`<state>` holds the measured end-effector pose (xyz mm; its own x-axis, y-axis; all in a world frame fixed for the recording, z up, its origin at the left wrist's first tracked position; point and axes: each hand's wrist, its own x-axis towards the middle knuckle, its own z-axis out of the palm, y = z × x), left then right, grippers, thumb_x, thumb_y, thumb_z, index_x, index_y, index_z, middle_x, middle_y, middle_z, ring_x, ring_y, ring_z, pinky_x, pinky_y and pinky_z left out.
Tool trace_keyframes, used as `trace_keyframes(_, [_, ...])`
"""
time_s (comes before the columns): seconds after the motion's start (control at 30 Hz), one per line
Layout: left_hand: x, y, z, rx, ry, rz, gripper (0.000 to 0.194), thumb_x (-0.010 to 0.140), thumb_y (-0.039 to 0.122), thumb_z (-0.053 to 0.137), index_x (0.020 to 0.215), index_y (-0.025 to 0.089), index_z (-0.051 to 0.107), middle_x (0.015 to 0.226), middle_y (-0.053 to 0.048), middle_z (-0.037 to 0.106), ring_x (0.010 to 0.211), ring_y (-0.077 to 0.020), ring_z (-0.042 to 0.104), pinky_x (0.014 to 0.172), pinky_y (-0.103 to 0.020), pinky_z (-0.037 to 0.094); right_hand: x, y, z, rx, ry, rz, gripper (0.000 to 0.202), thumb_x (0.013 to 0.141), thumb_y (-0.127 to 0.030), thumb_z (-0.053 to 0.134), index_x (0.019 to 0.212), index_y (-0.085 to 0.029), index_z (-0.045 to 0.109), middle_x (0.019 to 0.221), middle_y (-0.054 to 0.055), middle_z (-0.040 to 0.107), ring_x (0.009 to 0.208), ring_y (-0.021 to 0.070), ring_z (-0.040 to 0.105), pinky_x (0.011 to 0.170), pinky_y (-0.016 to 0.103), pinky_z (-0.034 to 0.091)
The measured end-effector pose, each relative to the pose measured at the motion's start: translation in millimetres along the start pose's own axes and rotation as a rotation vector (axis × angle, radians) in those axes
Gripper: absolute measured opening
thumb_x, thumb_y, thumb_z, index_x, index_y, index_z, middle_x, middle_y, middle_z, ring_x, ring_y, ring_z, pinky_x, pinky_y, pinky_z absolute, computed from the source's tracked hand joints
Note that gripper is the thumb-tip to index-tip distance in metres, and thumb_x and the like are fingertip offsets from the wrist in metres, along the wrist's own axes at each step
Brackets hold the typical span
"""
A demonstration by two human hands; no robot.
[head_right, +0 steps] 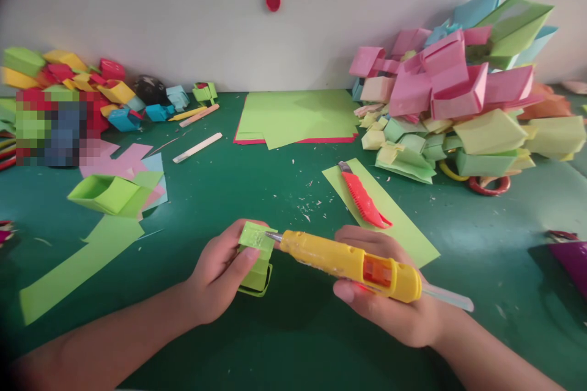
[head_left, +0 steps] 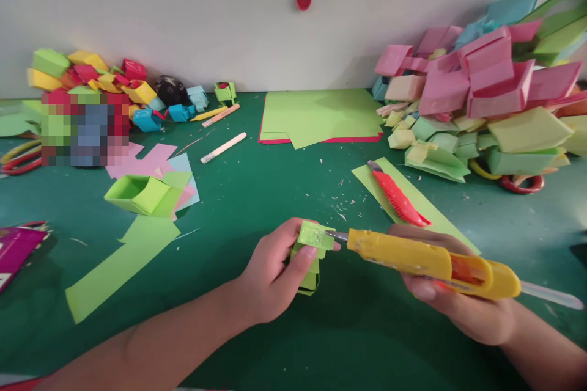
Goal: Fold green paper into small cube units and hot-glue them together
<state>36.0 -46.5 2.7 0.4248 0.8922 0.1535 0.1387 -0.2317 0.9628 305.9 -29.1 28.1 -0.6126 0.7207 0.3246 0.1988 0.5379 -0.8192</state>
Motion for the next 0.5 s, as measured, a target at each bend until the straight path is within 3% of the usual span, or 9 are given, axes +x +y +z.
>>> trace_keyframes(0.33, [-1.3,-1.5,0.4,-0.012,0.004,-0.056,0.03,0.108,0.043,0.041,0.115,0.022,0.061,0.078,0.001,0.056,0.059,-0.0089,0.047,0.054,-0.02,0.04,0.9,0.0,-1.1,-0.081,-0.059,-0.028,0.042,0.105,-0.051,0.039,0.074,-0.022,0.036,0.063,-0.003,0.044,0.058,0.0147,0.042,0.052,0.029,0.031])
trace_keyframes(0.5, [-1.7,-1.9,0.4,-0.003,0.022,-0.074,0.031,0.107,0.045,0.043,0.116,0.02,0.059,0.083,-0.002,0.061,0.063,-0.0106,0.051,0.056,-0.022,0.042,2.5,-1.0,-1.9,-0.065,-0.054,-0.07,0.04,0.106,-0.051,0.037,0.077,-0.024,0.044,0.063,-0.002,0.052,0.059,0.0154,0.047,0.051,0.03,0.035])
